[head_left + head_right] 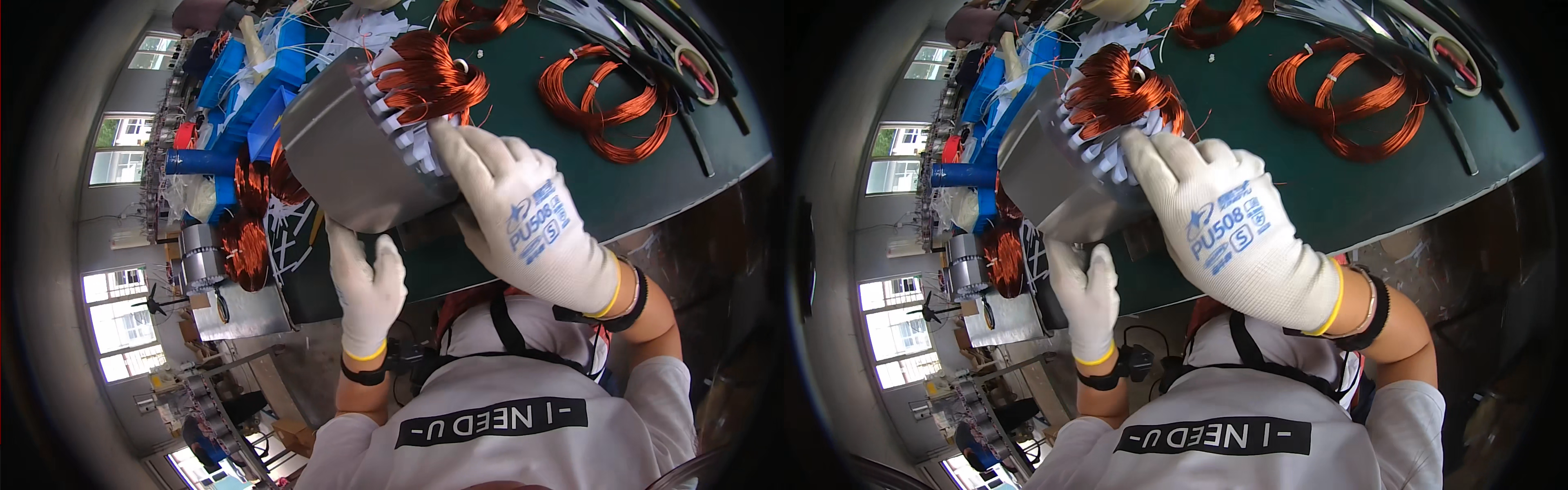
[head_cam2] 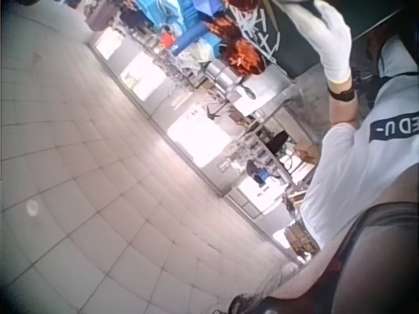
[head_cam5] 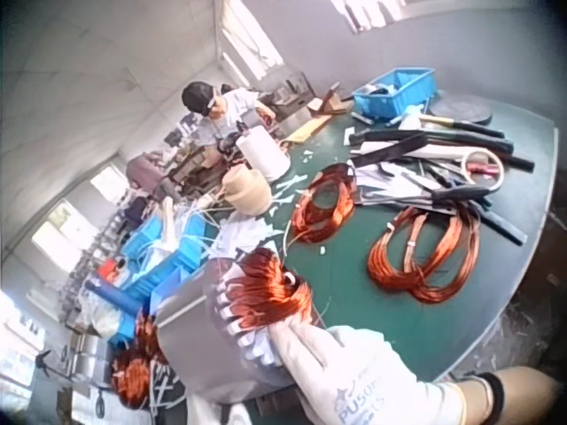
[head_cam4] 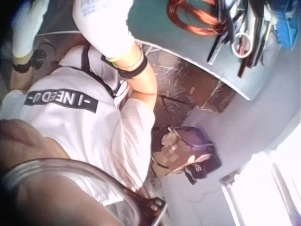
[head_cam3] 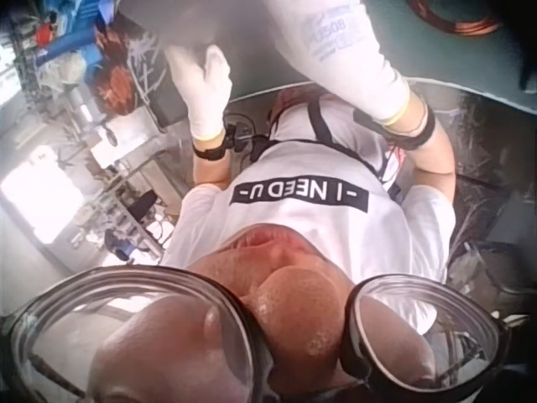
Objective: The person inserts copper coils into a stator using a tool and plastic strip, then swaps it for another stator at a nearby table. They return to the workstation to trim the wires with shears and use a metal tool to press them into the stator.
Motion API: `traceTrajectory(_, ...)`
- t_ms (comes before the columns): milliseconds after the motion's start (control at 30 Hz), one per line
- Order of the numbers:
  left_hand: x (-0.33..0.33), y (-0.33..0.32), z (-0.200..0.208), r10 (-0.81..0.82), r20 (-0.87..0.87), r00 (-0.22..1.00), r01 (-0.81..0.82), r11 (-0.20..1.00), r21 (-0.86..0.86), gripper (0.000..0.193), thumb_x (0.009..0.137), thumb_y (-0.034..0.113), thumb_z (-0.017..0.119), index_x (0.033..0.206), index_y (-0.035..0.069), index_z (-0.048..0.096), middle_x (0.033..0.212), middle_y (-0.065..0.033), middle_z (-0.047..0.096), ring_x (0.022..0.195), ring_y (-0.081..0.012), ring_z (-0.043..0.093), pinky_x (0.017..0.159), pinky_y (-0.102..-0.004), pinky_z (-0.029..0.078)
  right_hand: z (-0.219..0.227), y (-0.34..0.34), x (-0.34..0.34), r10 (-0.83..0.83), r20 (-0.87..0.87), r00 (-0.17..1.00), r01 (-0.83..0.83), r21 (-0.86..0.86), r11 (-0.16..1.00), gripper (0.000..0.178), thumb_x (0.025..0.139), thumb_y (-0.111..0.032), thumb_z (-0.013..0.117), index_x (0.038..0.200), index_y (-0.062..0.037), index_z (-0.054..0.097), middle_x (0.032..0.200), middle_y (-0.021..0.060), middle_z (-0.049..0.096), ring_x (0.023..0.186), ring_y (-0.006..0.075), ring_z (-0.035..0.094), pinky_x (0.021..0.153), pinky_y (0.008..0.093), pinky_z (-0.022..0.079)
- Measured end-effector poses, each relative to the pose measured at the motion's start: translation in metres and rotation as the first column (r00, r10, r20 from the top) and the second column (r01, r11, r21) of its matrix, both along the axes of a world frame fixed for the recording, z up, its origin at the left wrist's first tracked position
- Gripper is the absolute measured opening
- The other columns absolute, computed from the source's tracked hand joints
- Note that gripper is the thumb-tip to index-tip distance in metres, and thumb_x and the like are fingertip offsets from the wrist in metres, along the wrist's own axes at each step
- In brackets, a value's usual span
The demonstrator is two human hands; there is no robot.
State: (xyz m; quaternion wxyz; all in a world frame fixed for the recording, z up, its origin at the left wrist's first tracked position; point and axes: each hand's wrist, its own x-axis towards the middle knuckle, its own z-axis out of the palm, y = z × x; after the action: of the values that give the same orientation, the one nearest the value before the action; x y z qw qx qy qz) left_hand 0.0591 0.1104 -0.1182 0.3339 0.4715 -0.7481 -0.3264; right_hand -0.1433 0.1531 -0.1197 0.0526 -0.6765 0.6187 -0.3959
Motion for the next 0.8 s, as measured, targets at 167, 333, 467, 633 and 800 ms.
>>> traceTrajectory(167,-0.001,0.001,-0.025,-0.014,-0.092,0.996,-0.003,0.983,-0.184,0.056,0.084,-0.014,0.046,0.138,-0.003,0.034,0.112,-0.0096,0.052,0.065,-0.0039,0.044,0.054,-0.0174,0.038,-0.009,-0.006,0.015,-0.026,0.057,0.998,0.031,-0.096,0.995,0.078,0.062,0.003,0.067,0.137,0.001,0.044,0.125,0.018,0.056,0.103,0.0357,0.059,0.089,0.0437,0.047)
traceTrajectory(333,-0.006,-0.005,-0.027,-0.061,-0.179,0.982,0.014,0.967,-0.253,0.061,0.083,-0.013,0.048,0.141,-0.003,0.032,0.113,-0.0098,0.052,0.061,-0.0036,0.043,0.051,-0.0169,0.037,-0.002,-0.005,0.015,-0.027,0.108,0.994,0.035,-0.071,0.997,0.076,0.061,0.005,0.065,0.135,0.0003,0.047,0.125,0.0176,0.056,0.102,0.0357,0.059,0.088,0.0432,0.047)
traceTrajectory(467,-0.009,0.004,-0.027,-0.033,-0.324,0.946,0.004,0.996,-0.089,0.063,0.083,-0.011,0.051,0.143,-0.004,0.031,0.115,-0.0094,0.051,0.066,-0.0039,0.044,0.055,-0.017,0.039,-0.009,-0.008,0.017,-0.039,0.075,0.996,0.048,-0.113,0.992,0.075,0.062,0.005,0.063,0.135,-0.0001,0.047,0.127,0.0177,0.056,0.103,0.0351,0.059,0.088,0.0426,0.047)
traceTrajectory(633,-0.002,0.0,-0.03,-0.053,-0.208,0.977,0.008,0.977,-0.214,0.062,0.084,-0.01,0.052,0.143,-0.003,0.031,0.115,-0.009,0.051,0.067,-0.0041,0.044,0.056,-0.017,0.039,-0.008,-0.007,0.017,-0.021,0.053,0.998,0.026,-0.099,0.995,0.075,0.062,0.005,0.063,0.135,0.0011,0.046,0.127,0.019,0.055,0.104,0.0363,0.058,0.089,0.0431,0.047)
traceTrajectory(800,-0.01,0.002,-0.025,-0.061,-0.343,0.937,-0.004,0.983,-0.185,0.063,0.084,-0.011,0.052,0.143,-0.003,0.032,0.112,-0.0081,0.052,0.065,-0.0041,0.044,0.055,-0.0174,0.038,-0.009,-0.009,0.017,0.058,0.207,0.977,-0.031,-0.134,0.991,0.076,0.062,0.005,0.063,0.136,0.0038,0.044,0.127,0.0238,0.053,0.104,0.0394,0.058,0.088,0.0447,0.047)
